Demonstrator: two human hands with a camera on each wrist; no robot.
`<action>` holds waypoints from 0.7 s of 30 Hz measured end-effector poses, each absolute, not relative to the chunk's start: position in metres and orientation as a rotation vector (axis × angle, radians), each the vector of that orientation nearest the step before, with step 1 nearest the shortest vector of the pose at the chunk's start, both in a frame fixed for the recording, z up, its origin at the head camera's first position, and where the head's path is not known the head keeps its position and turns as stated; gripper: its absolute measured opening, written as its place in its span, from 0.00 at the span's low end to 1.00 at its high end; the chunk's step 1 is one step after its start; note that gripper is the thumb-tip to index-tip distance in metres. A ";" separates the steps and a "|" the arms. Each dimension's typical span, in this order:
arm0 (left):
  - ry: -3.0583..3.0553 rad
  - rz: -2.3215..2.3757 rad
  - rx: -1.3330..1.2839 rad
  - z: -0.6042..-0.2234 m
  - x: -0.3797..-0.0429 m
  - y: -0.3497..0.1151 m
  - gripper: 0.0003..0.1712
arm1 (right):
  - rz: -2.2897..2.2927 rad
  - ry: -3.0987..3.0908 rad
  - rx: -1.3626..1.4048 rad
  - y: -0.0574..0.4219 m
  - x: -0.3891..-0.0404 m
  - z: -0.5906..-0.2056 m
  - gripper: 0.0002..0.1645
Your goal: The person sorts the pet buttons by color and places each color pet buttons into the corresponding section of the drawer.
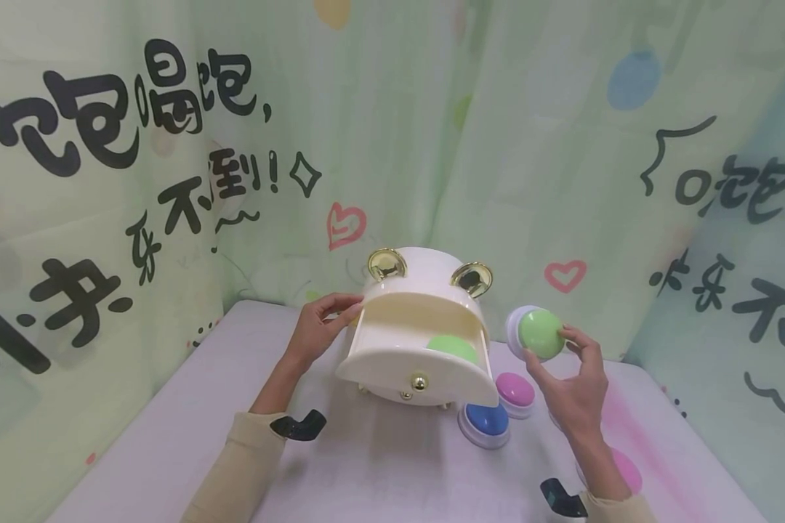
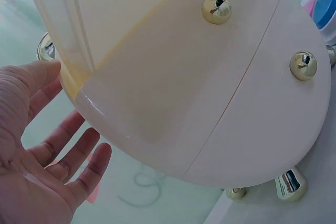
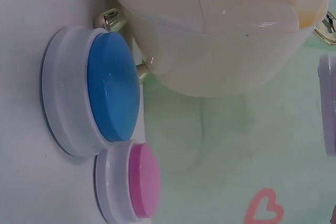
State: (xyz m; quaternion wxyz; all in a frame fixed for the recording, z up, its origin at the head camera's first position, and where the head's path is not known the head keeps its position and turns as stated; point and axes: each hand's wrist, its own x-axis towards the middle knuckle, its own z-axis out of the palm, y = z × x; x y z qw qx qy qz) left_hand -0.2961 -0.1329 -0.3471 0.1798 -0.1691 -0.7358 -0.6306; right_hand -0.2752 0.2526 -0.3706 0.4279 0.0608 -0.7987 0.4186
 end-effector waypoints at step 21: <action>-2.073 -1.791 -0.475 -0.346 -0.295 -0.132 0.16 | 1.148 -1.891 0.344 0.232 -0.252 -0.345 0.39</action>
